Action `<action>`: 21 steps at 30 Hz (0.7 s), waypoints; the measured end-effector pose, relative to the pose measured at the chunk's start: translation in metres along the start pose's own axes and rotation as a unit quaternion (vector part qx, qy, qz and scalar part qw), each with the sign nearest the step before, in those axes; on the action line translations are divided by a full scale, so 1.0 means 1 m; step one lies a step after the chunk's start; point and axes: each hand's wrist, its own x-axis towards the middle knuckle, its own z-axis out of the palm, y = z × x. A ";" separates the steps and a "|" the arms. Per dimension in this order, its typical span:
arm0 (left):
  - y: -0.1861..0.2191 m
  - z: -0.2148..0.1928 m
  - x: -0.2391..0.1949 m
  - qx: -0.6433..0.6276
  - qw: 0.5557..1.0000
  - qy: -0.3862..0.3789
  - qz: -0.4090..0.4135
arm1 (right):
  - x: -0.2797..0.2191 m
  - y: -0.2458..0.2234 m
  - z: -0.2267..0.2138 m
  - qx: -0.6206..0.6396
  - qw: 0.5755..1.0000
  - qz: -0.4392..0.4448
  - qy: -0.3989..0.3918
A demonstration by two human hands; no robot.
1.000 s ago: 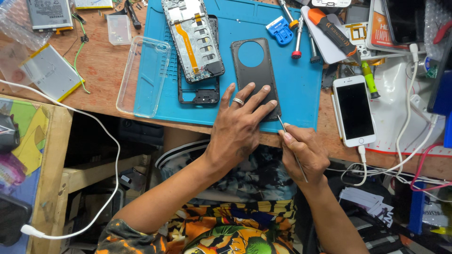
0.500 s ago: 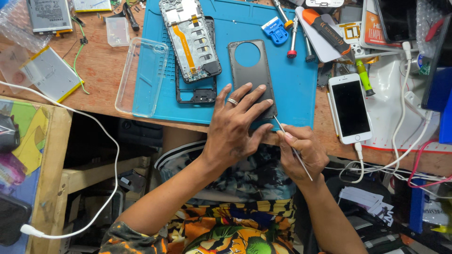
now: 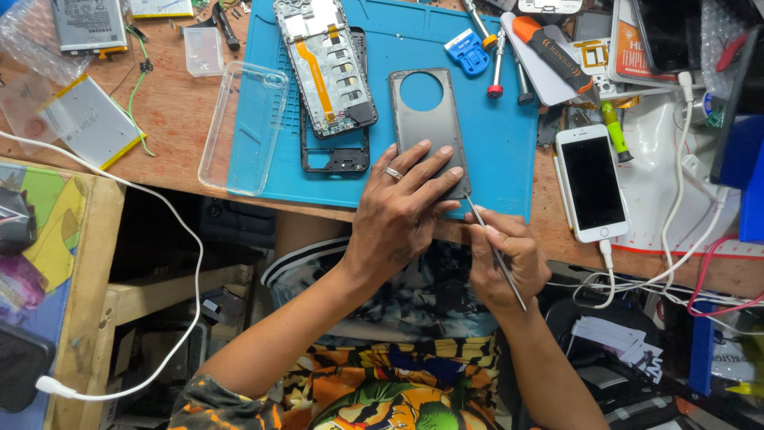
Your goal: The person uses a metal spudger to pry and separate the back cover from a smartphone chassis on a blue mat. They then pick up a different smartphone, unlock it, and scroll through the screen to check functionality before returning to the disassembled device.
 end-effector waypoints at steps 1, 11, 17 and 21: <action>0.001 0.000 -0.001 0.004 1.000 0.000 -0.001 | -0.002 -0.001 0.000 0.007 1.000 0.011 0.008; 0.001 -0.006 -0.001 0.007 0.999 -0.033 -0.014 | 0.002 -0.014 -0.007 -0.084 0.996 0.029 -0.013; 0.004 -0.006 0.000 0.035 0.998 -0.042 -0.012 | 0.008 -0.019 -0.003 -0.119 0.992 0.033 -0.024; 0.003 -0.005 0.000 0.052 0.997 -0.055 -0.007 | 0.006 -0.015 -0.002 -0.121 0.992 0.033 -0.025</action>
